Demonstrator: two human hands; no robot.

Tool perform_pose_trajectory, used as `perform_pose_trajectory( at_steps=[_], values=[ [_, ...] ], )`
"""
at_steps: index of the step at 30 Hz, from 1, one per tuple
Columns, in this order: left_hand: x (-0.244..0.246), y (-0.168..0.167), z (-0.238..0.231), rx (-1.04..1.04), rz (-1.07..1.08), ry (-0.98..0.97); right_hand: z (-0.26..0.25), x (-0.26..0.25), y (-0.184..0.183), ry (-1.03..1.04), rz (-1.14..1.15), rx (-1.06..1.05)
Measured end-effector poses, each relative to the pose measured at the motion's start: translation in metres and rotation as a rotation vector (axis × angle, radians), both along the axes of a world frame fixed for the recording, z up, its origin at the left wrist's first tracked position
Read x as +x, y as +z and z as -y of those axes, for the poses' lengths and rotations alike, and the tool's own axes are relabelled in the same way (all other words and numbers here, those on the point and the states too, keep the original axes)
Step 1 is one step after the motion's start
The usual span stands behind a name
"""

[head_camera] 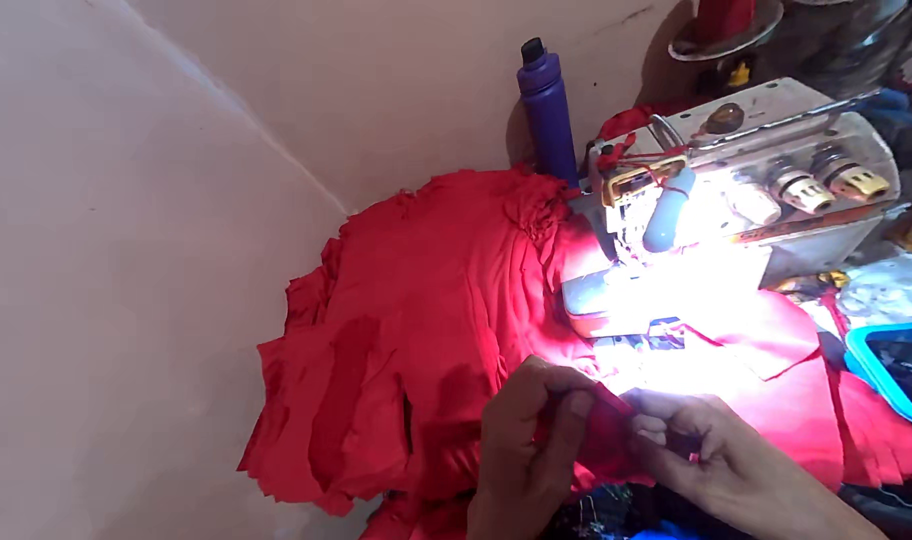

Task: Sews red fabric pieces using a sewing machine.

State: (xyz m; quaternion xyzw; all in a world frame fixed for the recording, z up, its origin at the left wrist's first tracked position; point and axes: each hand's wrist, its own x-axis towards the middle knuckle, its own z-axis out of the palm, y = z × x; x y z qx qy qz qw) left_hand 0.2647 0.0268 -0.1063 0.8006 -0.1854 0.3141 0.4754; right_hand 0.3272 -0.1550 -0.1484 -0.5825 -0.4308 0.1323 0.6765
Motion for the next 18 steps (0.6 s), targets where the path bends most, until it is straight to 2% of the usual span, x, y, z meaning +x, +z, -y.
perform_pose_trajectory(
  at_steps=[5,9,13,16,18],
  values=[
    [0.014,0.005,-0.012,0.117,0.090,0.064,-0.001,-0.003,0.001,-0.122,0.018,0.013],
    [0.058,0.007,-0.016,0.217,0.130,0.150,-0.006,0.010,-0.004,-0.408,0.051,-0.065],
    [0.128,-0.024,-0.012,0.202,0.087,0.145,-0.017,0.042,-0.030,-0.714,-0.059,-0.253],
    [0.157,-0.049,-0.003,0.291,-0.022,0.253,-0.022,0.060,-0.043,-0.741,-0.128,-0.331],
    [0.161,-0.051,0.005,0.347,-0.082,0.345,-0.022,0.062,-0.054,-0.768,-0.061,-0.313]
  ],
)
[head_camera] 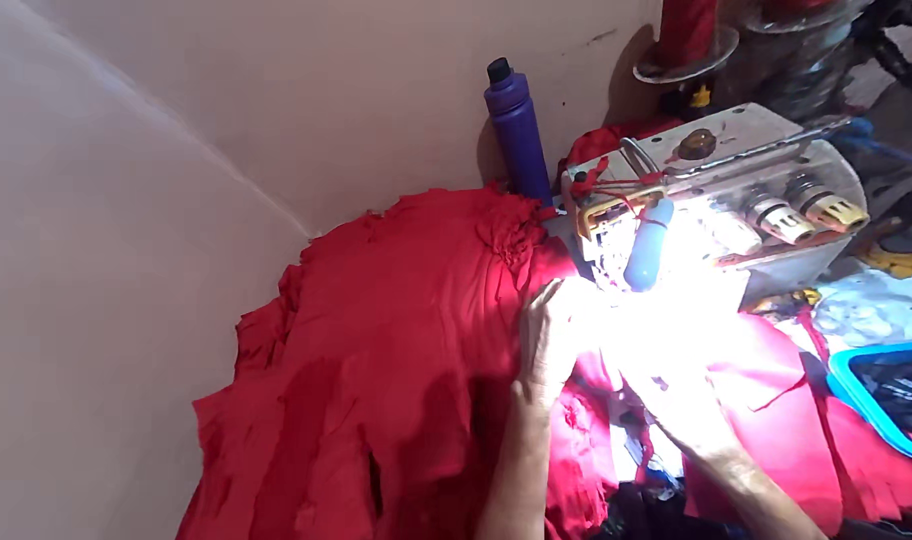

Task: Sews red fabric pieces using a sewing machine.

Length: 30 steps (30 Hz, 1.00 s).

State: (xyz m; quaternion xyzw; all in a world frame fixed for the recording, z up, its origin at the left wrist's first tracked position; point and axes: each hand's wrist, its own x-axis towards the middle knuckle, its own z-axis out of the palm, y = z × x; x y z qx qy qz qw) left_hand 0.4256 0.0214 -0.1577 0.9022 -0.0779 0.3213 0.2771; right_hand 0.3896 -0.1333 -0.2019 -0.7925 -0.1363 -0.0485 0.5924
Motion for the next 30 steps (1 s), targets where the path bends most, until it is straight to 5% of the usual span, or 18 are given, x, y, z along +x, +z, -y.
perform_pose_trajectory(
  at_steps=[8,12,20,26,30],
  values=[
    [-0.049,-0.015,0.041,0.279,0.091,0.267,0.011,-0.032,-0.009,-0.052,0.141,0.110],
    [-0.061,-0.026,0.057,0.238,0.054,0.309,0.014,-0.034,-0.012,-0.073,0.214,0.173],
    [-0.042,-0.017,0.051,0.098,-0.094,0.290,0.003,-0.007,-0.005,-0.103,0.202,0.208],
    [-0.007,0.014,0.018,0.088,-0.422,0.207,0.006,0.013,0.001,-0.169,0.272,-0.096],
    [0.044,0.031,-0.006,0.095,-0.557,0.193,0.019,-0.001,-0.003,-0.105,0.299,-0.094]
  ],
)
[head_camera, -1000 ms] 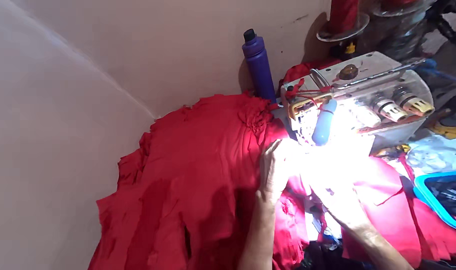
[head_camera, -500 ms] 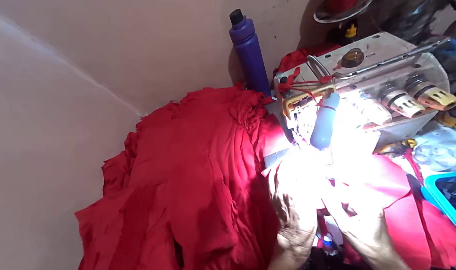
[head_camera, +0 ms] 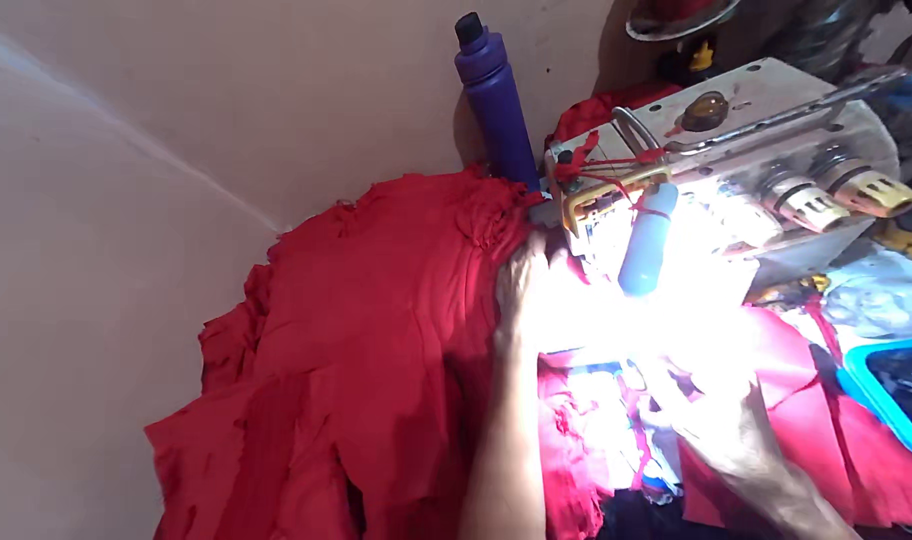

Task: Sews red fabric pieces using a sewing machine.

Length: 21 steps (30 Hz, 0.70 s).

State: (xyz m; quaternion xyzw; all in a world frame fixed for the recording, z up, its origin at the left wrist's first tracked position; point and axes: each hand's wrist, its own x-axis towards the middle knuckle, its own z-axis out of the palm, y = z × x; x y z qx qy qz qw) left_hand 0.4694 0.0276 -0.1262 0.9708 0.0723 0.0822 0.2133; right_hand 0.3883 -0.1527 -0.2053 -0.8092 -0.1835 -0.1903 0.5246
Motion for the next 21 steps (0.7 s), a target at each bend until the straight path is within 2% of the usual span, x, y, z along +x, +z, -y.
perform_pose_trajectory(
  at_steps=[2,4,6,7,11,13,15,17,21],
  values=[
    [0.030,-0.008,-0.021,-0.104,0.023,-0.024,0.015,-0.012,-0.001,0.033,0.057,-0.011],
    [0.043,-0.019,-0.044,-0.352,0.127,-0.058,0.037,-0.028,-0.002,0.064,0.051,-0.061],
    [0.037,-0.024,-0.054,-0.544,0.225,-0.111,0.063,-0.049,-0.005,0.068,0.041,-0.128],
    [0.026,-0.024,-0.052,-0.565,0.268,-0.123,0.077,-0.058,-0.008,0.061,0.043,-0.154],
    [-0.071,-0.030,0.000,-0.214,0.648,0.003,0.121,-0.086,-0.024,-0.013,0.019,-0.158],
    [-0.112,-0.051,0.044,-0.262,0.782,-0.035,0.130,-0.093,-0.030,-0.057,0.006,-0.147],
    [-0.131,-0.068,0.087,-0.413,0.692,-0.262,0.128,-0.098,-0.022,-0.088,-0.031,-0.142],
    [-0.128,-0.079,0.115,-0.378,0.522,-0.433,0.121,-0.099,-0.019,-0.104,-0.004,-0.141],
    [-0.103,-0.099,0.128,-0.221,0.418,-0.508,0.107,-0.085,-0.029,-0.136,0.148,-0.137]
  ],
)
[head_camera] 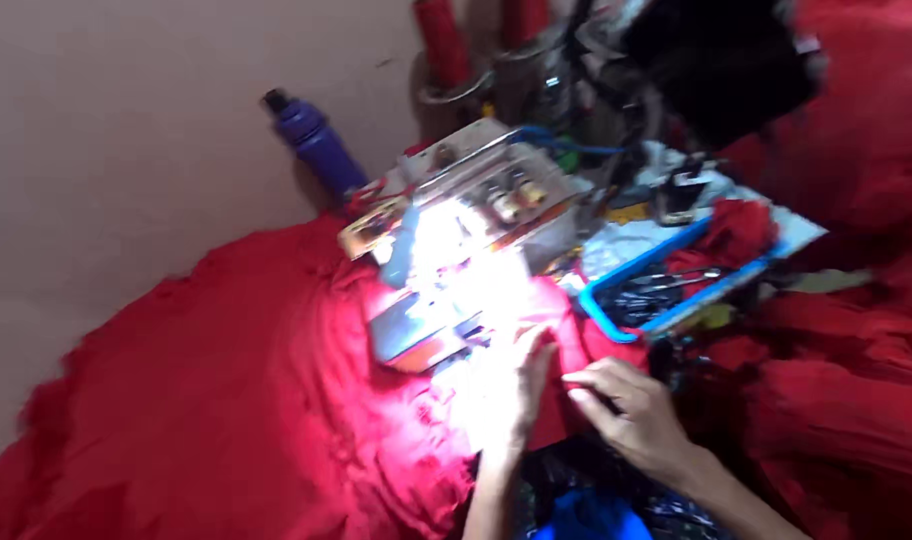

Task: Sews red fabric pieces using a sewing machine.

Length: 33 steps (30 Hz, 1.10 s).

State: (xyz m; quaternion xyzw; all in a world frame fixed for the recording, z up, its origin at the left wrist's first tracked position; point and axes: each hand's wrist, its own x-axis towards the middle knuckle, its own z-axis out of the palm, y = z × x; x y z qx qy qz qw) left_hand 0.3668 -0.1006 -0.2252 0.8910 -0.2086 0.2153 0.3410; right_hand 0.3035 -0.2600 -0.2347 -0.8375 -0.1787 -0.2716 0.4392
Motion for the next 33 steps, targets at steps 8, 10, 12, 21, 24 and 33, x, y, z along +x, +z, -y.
perform_pose_trajectory(
  at_steps=[8,10,12,21,24,33],
  values=[
    [0.002,0.027,-0.011,-0.005,0.085,0.047,-0.001,0.014,0.001,-0.069,-0.140,-0.012],
    [-0.007,0.049,-0.020,0.051,0.159,0.045,-0.003,0.016,-0.001,-0.071,-0.143,-0.034],
    [-0.019,0.070,-0.030,0.086,0.227,0.060,-0.007,0.019,-0.004,-0.092,-0.074,-0.091],
    [-0.015,0.098,-0.037,0.026,0.256,0.081,0.000,0.012,-0.014,0.014,0.002,-0.092],
    [0.014,0.081,-0.015,-0.114,0.088,0.101,0.003,0.013,-0.013,0.040,-0.071,-0.018],
    [-0.048,0.005,-0.023,0.013,0.173,0.313,0.000,-0.005,-0.006,-0.178,-0.089,0.024]
  ],
)
